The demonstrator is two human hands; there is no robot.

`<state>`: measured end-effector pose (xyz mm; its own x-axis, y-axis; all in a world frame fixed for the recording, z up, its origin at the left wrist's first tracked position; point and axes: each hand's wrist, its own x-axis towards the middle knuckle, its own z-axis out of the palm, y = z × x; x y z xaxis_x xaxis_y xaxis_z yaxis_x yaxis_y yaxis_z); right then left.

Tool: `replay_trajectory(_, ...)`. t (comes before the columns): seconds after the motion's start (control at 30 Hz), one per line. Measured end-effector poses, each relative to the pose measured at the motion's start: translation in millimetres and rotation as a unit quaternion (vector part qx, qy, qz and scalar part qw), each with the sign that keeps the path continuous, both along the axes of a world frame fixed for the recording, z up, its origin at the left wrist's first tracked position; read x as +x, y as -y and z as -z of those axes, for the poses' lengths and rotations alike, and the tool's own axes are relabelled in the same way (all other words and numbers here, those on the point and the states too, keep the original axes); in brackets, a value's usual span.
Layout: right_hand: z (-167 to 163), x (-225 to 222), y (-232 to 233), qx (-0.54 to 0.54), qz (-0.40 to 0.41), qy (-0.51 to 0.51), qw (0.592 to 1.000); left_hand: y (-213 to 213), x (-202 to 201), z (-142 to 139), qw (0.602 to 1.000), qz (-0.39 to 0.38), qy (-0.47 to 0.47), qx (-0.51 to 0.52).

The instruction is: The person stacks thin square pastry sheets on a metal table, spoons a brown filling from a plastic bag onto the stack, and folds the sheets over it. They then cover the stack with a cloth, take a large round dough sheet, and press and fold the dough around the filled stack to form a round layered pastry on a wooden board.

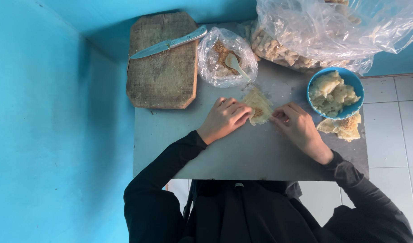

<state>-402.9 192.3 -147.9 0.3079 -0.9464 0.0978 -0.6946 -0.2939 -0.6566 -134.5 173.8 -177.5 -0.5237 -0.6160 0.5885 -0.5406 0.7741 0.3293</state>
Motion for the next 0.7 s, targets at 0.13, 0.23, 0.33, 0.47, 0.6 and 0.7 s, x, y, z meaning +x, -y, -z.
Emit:
replay_trajectory(0.13, -7, 4, -2, 0.0, 0.007, 0.004, 1.0, -1, 1, 1, 0.999, 0.01, 0.019, -0.029)
replay_trajectory(0.23, -12, 9, -3, -0.026, 0.004, 0.012, 1.0, -1, 2, 1, 0.999, 0.01, 0.035, -0.04)
replay_trajectory(0.33, -13, 17, -2, -0.064, -0.019, 0.019, 0.998, -1, 3, 2, 0.998, 0.014, 0.044, -0.041)
replay_trajectory(0.47, -9, 25, 0, -0.071, -0.051, 0.034, 0.996, -4, 5, 2, 0.997, 0.013, 0.07, -0.031)
replay_trajectory(0.6, -6, 25, 0, -0.09, -0.063, 0.03, 0.994, -3, 7, 2, 0.994, 0.014, 0.088, -0.061)
replay_trajectory(0.7, -3, 23, 2, -0.134, -0.085, 0.032, 0.987, -1, 10, 2, 0.99, 0.016, 0.112, -0.083)
